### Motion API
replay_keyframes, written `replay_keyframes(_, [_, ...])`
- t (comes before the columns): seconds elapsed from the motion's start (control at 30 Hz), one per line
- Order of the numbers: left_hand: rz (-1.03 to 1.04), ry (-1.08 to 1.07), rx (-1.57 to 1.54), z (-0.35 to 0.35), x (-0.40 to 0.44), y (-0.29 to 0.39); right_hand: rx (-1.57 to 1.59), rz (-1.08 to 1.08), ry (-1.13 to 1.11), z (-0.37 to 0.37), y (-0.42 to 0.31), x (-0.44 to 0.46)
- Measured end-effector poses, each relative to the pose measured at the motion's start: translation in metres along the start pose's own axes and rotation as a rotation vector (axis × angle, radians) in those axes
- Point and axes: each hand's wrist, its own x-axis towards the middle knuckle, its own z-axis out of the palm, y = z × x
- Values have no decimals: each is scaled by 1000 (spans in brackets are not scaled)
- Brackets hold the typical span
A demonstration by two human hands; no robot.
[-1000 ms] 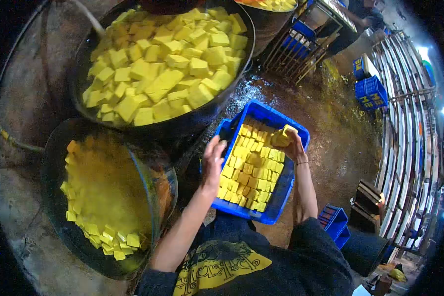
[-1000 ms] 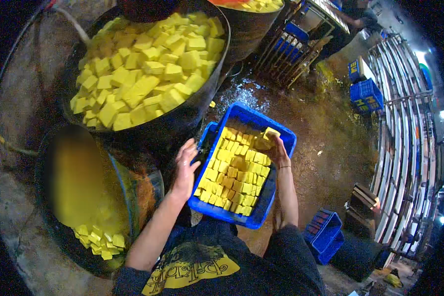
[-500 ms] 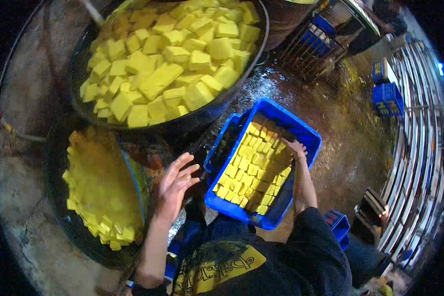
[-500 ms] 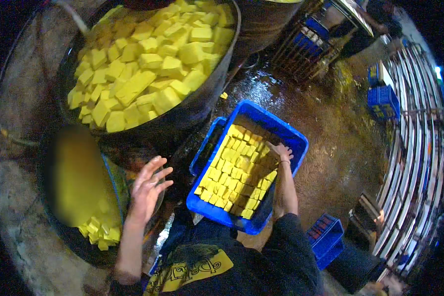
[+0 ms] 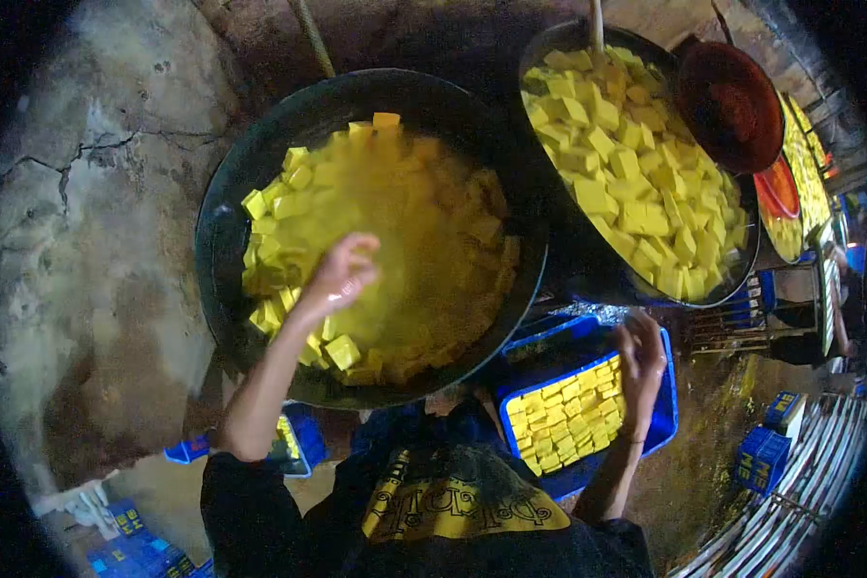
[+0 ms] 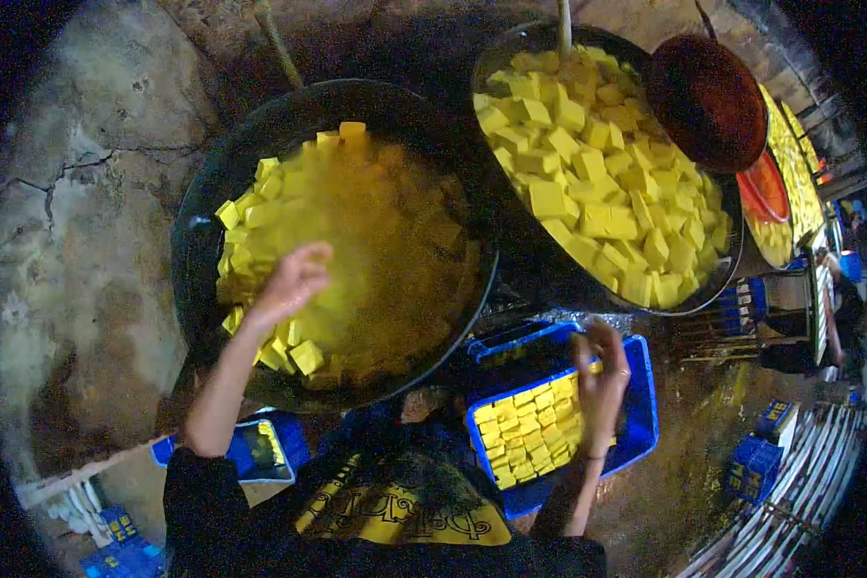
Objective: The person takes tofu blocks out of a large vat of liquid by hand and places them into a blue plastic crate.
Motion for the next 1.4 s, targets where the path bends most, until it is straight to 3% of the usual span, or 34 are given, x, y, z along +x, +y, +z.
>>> replay_keyframes(0.03, [34,-43,165,10,4,-24,-113,-152,-45,29,-62,6])
replay_keyframes(0.07, [76,4,414,22,5,-39,-212,-308,-113,63,-78,18])
replay_keyframes(0.13, [116,72,784,39,12,-71,-346,-471,-459,130,-106,41])
replay_keyframes(0.17, [68,33,757,40,17,-84,-382,-506,-580,174,-92,50])
replay_keyframes(0.2, [23,2,726,40,22,-96,-763,-510,-755,221,-72,62])
replay_keyframes(0.23, [-16,-24,668,40,26,-106,-1010,-1005,-506,254,-33,60])
replay_keyframes(0.3, [-76,-50,549,39,28,-120,-1264,-1027,-565,322,25,64])
replay_keyframes(0.37, [-145,-76,436,39,30,-130,-1252,-533,-882,365,56,62])
replay_keyframes(0.43, [-229,-105,301,34,32,-131,-1248,-353,-985,378,67,60])
replay_keyframes(0.53, [-321,-159,116,25,36,-129,-1259,-389,-1057,379,75,64])
replay_keyframes(0.6, [-230,-107,153,48,48,-166,-1269,-461,-1096,373,79,73])
replay_keyframes(0.7, [82,38,2,133,106,-327,-1295,-599,-1145,368,76,100])
replay_keyframes(0.8, [91,-92,-559,80,69,-254,-1310,-859,-1150,386,64,153])
replay_keyframes(0.83, [90,-135,-746,60,62,-228,-1215,-855,-1132,401,61,174])
replay_keyframes(0.87, [12,-236,-611,39,69,-211,-1118,-851,-1112,418,57,195])
replay_keyframes(0.93, [-102,-290,-1135,2,71,-145,-981,-616,-1109,435,-3,203])
replay_keyframes(1.03, [-107,-338,-860,-9,99,-119,-947,-290,-987,451,-86,184])
replay_keyframes(1.1, [-78,-342,-500,-3,118,-118,-1027,-511,-769,490,-30,159])
replay_keyframes(1.13, [-68,-332,-311,-2,124,-120,-1100,-720,-528,506,-1,153])
replay_keyframes(1.2, [-79,-319,-62,-2,127,-125,-989,-706,-603,538,74,172])
replay_keyframes(1.3, [-113,-312,110,-9,125,-136,-791,-499,-856,520,59,180])
replay_keyframes(1.4, [-133,-288,139,-28,122,-136,-252,-232,-1018,481,37,209])
